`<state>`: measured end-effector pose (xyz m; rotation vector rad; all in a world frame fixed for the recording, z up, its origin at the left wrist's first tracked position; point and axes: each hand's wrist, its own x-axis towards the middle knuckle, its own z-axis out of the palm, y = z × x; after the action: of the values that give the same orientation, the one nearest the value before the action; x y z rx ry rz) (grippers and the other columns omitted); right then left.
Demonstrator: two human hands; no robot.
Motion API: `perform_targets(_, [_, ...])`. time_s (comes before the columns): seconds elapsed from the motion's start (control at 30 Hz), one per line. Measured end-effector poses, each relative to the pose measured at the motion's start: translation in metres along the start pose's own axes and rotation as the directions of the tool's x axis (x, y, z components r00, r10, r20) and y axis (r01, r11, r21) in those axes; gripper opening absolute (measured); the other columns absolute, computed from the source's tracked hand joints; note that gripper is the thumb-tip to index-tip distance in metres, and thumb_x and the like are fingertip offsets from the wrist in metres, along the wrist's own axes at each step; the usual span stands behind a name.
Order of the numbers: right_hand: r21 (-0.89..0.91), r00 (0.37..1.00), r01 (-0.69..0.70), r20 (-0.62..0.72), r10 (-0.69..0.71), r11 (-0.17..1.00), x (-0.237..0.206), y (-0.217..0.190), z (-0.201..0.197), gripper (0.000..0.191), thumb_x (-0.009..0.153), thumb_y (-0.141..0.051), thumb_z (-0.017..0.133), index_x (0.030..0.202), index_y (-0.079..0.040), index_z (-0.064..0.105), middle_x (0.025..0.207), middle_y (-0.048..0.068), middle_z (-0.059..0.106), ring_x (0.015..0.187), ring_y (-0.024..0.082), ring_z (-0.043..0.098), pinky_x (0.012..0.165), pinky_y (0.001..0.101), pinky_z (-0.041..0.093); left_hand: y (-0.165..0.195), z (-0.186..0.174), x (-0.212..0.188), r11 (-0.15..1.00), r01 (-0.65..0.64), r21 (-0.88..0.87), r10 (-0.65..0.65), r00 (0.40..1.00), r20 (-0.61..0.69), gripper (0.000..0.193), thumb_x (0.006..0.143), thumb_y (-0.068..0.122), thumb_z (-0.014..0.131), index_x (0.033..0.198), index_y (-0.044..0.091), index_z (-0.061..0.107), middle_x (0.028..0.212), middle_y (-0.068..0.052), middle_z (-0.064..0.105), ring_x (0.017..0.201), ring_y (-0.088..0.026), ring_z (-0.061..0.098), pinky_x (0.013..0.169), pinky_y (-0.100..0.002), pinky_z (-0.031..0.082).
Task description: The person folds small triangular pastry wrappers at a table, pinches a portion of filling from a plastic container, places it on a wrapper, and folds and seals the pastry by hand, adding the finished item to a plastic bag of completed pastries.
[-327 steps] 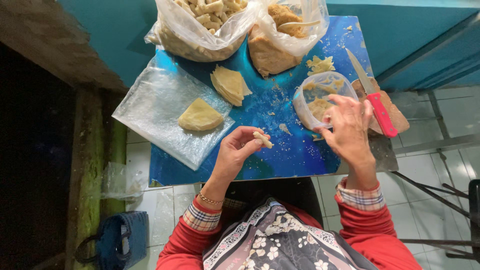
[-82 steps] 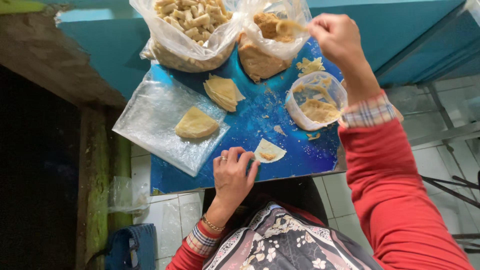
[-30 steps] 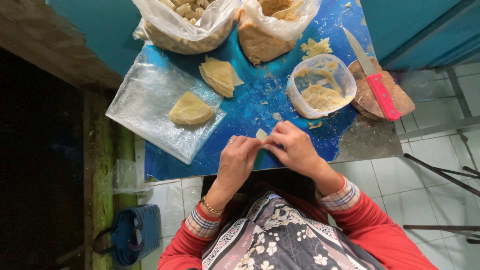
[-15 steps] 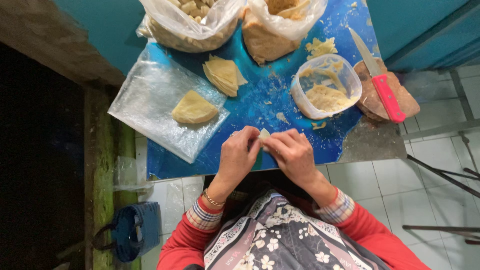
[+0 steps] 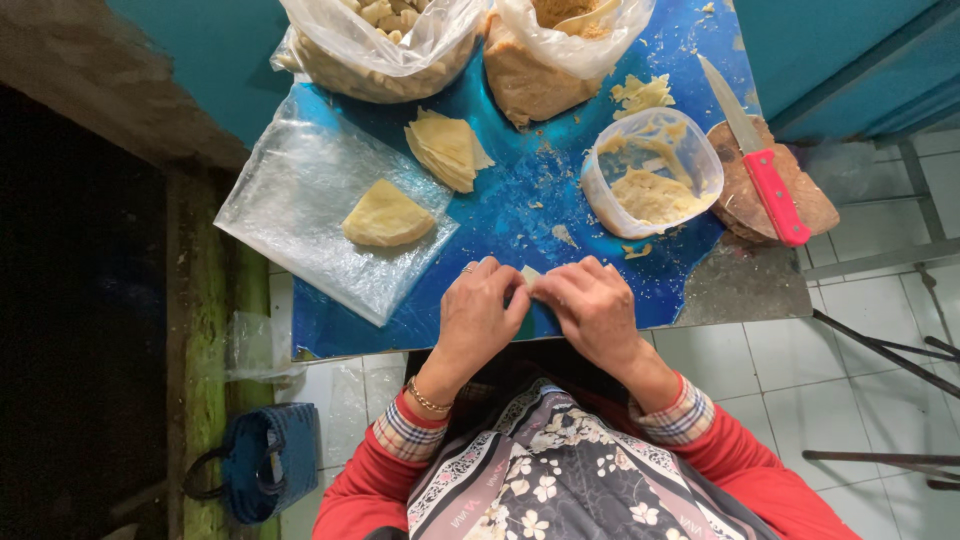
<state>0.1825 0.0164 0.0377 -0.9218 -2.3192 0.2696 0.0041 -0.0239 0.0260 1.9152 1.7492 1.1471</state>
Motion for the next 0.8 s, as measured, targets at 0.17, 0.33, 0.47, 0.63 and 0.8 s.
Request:
perform_targets(0.17, [-0.052, 0.999, 0.044, 0.019, -0.043, 0.998, 0.003, -0.003, -0.003, 0.012, 0.088, -0.018, 0.076, 0.096, -0.011, 0.072, 0.091, 0.003, 0.067, 0.083, 0.026, 0.061, 0.07, 0.0391, 0.048, 0.002, 0.0, -0.001, 0.999, -0.011, -0.04, 0.008, 0.998, -0.067, 0.007, 0.085, 0.01, 0.073, 0.088, 0.007, 0.068, 0.087, -0.009, 0.063, 0.083, -0.03, 0.064, 0.07, -0.042, 0.051])
perform_targets(0.33, [-0.008, 0.998, -0.019, 0.067, 0.02, 1.0, 0.01, 0.01, 0.004, 0.008, 0.087, -0.016, 0.076, 0.091, -0.011, 0.07, 0.089, 0.006, 0.063, 0.088, 0.027, 0.063, 0.072, 0.0391, 0.051, 0.001, -0.003, -0.012, 0.975, -0.223, -0.021, 0.219, 0.969, -0.112, 0.011, 0.088, 0.013, 0.075, 0.096, 0.008, 0.068, 0.093, -0.007, 0.064, 0.085, -0.029, 0.063, 0.074, -0.04, 0.051])
perform_targets(0.47, [0.124, 0.987, -0.146, 0.083, 0.137, 0.981, 0.013, 0.015, 0.006, 0.012, 0.088, -0.017, 0.077, 0.097, -0.011, 0.071, 0.092, 0.004, 0.067, 0.087, 0.025, 0.064, 0.073, 0.0384, 0.052, -0.001, 0.002, -0.011, 0.989, -0.144, 0.036, 0.146, 0.987, -0.067, 0.007, 0.09, 0.012, 0.074, 0.096, 0.01, 0.071, 0.087, -0.007, 0.061, 0.082, -0.028, 0.062, 0.07, -0.04, 0.051])
perform_targets(0.63, [-0.111, 0.993, 0.119, -0.004, -0.121, 0.987, 0.005, 0.007, 0.0, 0.018, 0.08, -0.02, 0.081, 0.095, -0.012, 0.074, 0.096, 0.0, 0.071, 0.081, 0.023, 0.062, 0.067, 0.0412, 0.047, -0.008, 0.003, 0.0, 0.998, -0.066, 0.019, 0.066, 0.998, -0.003, 0.007, 0.089, 0.015, 0.074, 0.088, 0.01, 0.07, 0.085, -0.008, 0.06, 0.081, -0.03, 0.064, 0.067, -0.042, 0.051])
perform_targets(0.8, [-0.064, 0.993, 0.108, -0.038, -0.11, 0.992, 0.01, 0.011, 0.006, 0.013, 0.086, -0.018, 0.078, 0.098, -0.015, 0.073, 0.097, 0.0, 0.067, 0.085, 0.023, 0.06, 0.073, 0.0373, 0.047, -0.013, -0.002, 0.003, 0.988, -0.088, -0.123, 0.089, 0.996, -0.001, 0.01, 0.09, 0.014, 0.073, 0.097, 0.007, 0.069, 0.091, -0.011, 0.061, 0.079, -0.032, 0.064, 0.066, -0.042, 0.051])
